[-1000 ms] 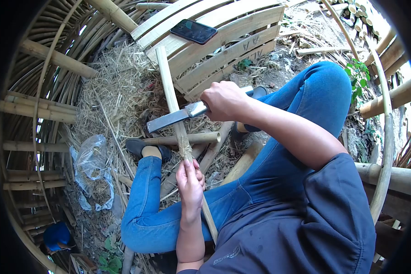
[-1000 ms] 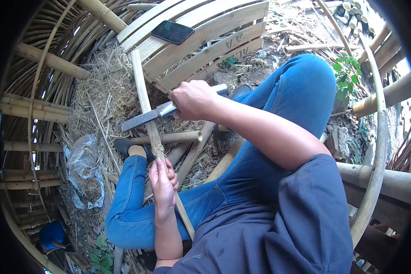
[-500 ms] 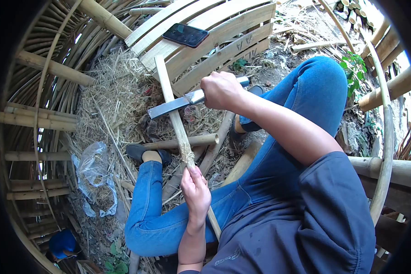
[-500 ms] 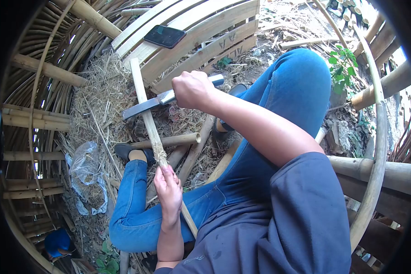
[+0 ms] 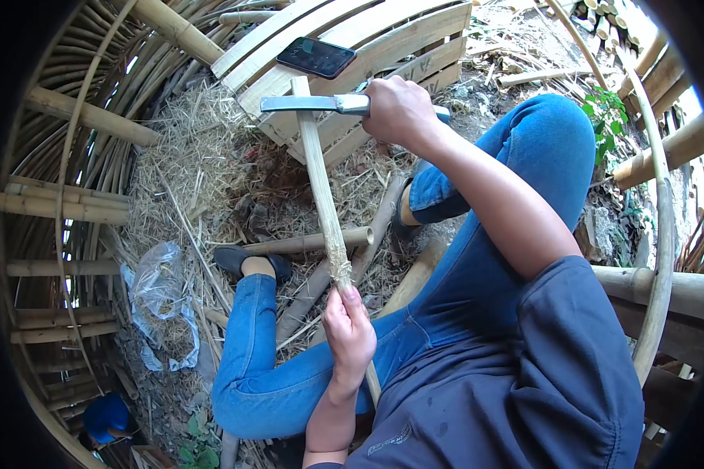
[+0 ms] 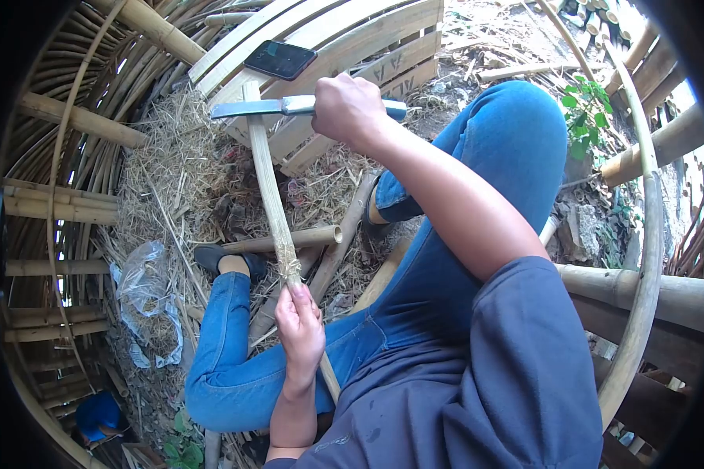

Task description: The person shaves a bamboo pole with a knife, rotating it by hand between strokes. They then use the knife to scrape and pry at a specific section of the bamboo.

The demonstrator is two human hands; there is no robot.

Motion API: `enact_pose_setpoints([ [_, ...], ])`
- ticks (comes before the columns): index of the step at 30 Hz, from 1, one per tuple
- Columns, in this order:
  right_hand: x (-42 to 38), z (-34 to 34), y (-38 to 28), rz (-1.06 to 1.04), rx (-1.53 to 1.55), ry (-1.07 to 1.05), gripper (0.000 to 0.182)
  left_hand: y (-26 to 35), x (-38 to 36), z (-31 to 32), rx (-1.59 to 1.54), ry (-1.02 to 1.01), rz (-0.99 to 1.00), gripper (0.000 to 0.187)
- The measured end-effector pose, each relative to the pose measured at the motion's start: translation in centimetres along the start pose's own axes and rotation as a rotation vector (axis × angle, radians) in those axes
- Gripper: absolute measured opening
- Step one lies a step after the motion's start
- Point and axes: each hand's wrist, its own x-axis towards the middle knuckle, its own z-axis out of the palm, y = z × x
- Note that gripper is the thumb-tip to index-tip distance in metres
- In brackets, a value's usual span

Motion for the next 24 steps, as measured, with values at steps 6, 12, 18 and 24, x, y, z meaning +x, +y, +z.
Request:
enact_pose_setpoints([
  [6,-0.6,0.8,-0.9,-0.06,0.103,-0.045,0.024,1.8,0.9,-1.3,-0.365,-0.103,-0.261,0.032],
  [12,-3.1,-0.1,-3.2,-0.238,0.146,-0.179,0.025,1.9,2.0,-3.0,-0.501,-0.09,-0.321,0.03],
  [18,-4.9,1.3,-4.0,-0.337,0.09,-0.355,0.016,2.3,2.3,-4.3,-0.586,-0.1,-0.335,0.034],
  [24,-5.3,3.1,-4.3,-0.317,0.06,-0.283,0.012,1.8,2.3,-4.7,-0.627,-0.119,-0.361,0.036],
])
